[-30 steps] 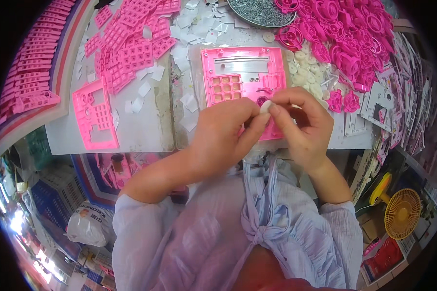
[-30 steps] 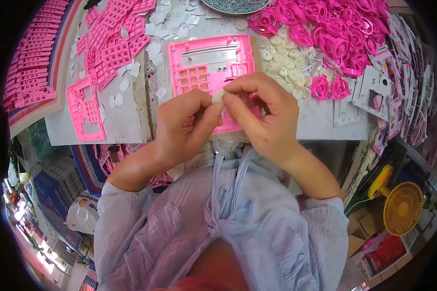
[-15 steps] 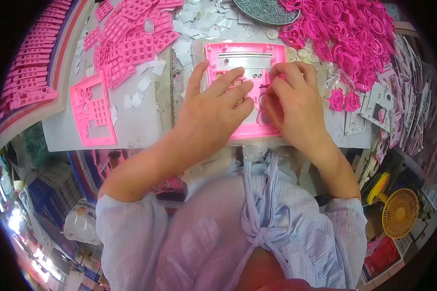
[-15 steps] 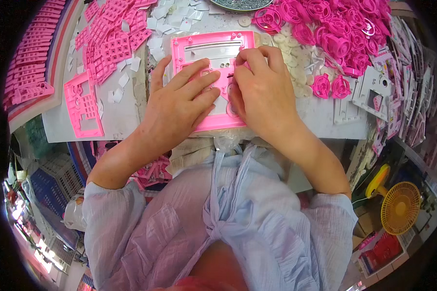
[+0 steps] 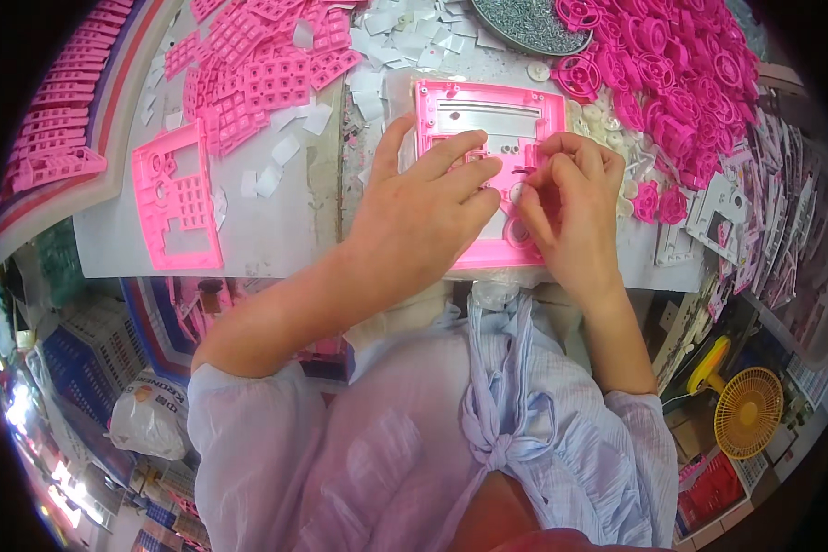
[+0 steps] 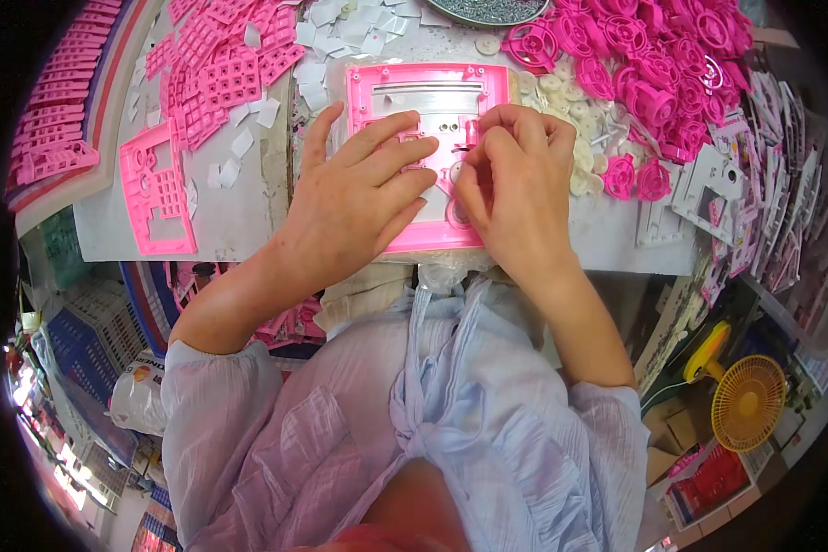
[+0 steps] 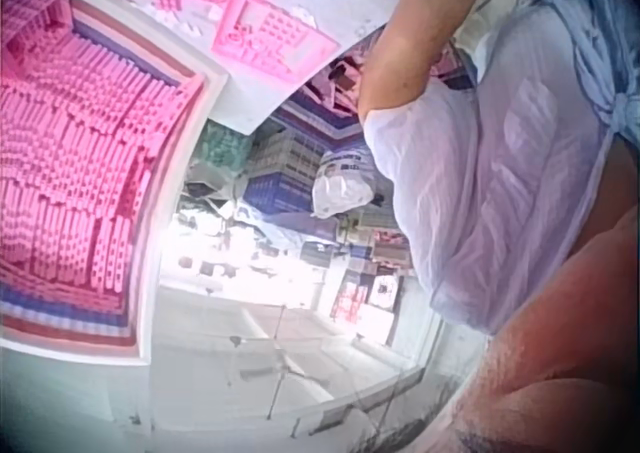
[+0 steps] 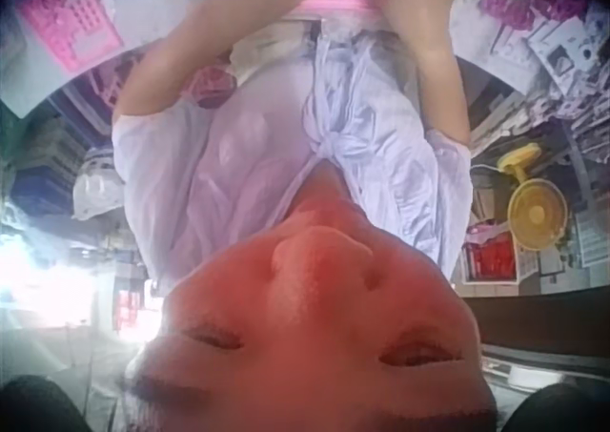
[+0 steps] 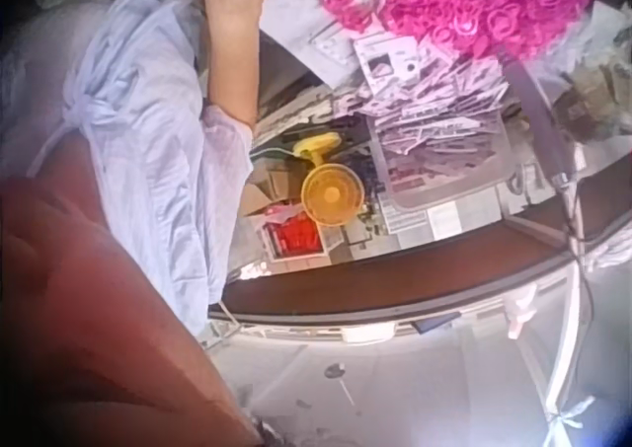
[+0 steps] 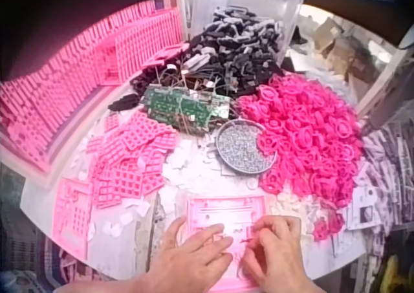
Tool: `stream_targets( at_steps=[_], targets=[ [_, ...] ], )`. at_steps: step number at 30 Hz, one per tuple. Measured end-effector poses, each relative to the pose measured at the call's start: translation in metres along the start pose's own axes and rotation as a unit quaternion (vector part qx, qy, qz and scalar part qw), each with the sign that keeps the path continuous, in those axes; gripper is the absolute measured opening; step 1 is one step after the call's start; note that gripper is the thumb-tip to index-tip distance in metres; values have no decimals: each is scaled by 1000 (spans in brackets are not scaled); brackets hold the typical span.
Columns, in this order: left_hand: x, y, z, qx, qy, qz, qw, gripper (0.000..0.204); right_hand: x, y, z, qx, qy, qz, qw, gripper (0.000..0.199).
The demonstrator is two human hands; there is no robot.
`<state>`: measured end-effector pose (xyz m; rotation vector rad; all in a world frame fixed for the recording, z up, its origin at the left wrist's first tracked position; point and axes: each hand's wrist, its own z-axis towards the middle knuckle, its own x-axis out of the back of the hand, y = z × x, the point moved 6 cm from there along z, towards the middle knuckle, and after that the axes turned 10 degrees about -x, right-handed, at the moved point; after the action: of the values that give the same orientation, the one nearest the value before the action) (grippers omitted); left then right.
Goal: Assembling the internal components and housing of a pink electronic toy piggy bank at a workbench.
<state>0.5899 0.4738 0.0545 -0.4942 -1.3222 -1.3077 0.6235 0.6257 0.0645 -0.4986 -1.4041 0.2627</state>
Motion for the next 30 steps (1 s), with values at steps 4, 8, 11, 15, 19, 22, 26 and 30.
stream_targets(
  at_steps=[4,8,11,15,19,22,26,30],
  targets=[
    [-1,-3,2,-2,1,-17,1000,23,5,-3,7,35,-29,-13,999,17],
    [2,-1,2,-1,0,-18,1000,22,7,-4,13,66,-44,-16,997,18],
    [2,-1,5,-8,-8,-7,1000,22,8,-8,19,94,-57,-40,993,19],
    [4,-1,6,-6,-18,-11,1000,21,4,-8,14,75,-32,-46,996,22],
    [6,0,7,-1,-23,-10,1000,22,2,-2,5,37,-3,-20,999,25],
    [6,2,8,2,-30,-9,1000,23,-3,-2,0,7,21,-18,1000,26],
    [14,0,14,1,-28,-49,998,27,-7,2,-5,-19,32,2,999,28],
    [42,-43,57,-50,137,-51,988,16,19,14,2,31,57,72,995,34]
  ],
)
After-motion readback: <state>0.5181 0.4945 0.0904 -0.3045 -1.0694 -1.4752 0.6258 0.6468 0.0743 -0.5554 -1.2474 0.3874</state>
